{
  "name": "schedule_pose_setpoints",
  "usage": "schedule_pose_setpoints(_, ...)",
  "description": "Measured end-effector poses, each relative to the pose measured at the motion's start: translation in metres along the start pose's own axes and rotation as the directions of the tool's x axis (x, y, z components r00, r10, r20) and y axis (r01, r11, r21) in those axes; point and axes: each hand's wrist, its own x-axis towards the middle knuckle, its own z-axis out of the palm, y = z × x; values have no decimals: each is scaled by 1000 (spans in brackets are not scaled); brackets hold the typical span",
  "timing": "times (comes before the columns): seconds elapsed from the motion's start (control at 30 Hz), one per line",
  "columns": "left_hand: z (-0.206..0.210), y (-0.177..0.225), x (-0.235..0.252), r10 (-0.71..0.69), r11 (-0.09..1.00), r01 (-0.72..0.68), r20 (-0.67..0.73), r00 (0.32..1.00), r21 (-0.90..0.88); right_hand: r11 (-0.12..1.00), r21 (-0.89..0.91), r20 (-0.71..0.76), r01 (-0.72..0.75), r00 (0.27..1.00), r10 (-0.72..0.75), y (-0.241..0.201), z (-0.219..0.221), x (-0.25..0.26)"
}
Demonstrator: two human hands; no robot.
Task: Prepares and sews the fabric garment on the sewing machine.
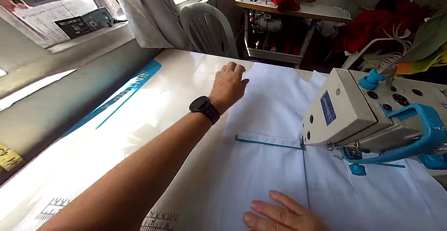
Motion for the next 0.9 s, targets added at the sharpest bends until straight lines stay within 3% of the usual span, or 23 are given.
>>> schedule_pose_setpoints(0.03,-10,14,-20,42,996,-37,66,997,-76,995,-89,-104,-52,994,43,16,-5,11)
schedule_pose_setpoints(0.1,-20,31,-62,29,987,26,336,941,-157,950,-246,-242,-190,962,130,51,-5,30)
schedule_pose_setpoints(0.17,-20,32,-92,-63,985,135,507,860,-107,900,-334,-241,-281,948,206,75,6,39)
schedule_pose_setpoints(0.23,-10,22,-114,-34,986,96,392,920,-139,884,-364,-176,-293,954,243,83,21,38)
schedule_pose_setpoints(0.3,7,6,-129,171,976,-149,128,977,-160,879,-385,-155,-282,958,240,84,29,36)
schedule_pose_setpoints(0.37,19,-3,-132,358,926,-357,-11,934,-120,878,-389,-145,-279,960,241,84,29,35)
schedule_pose_setpoints(0.4,20,-3,-132,383,916,-383,-22,923,-123,879,-387,-136,-279,960,245,84,28,35)
schedule_pose_setpoints(0.63,23,2,-129,24,937,-9,39,999,-348,878,-397,-100,-266,964,247,83,26,35)
schedule_pose_setpoints(0.9,25,11,-128,-58,964,60,14,998,-261,895,-368,-123,-251,967,221,82,19,54)
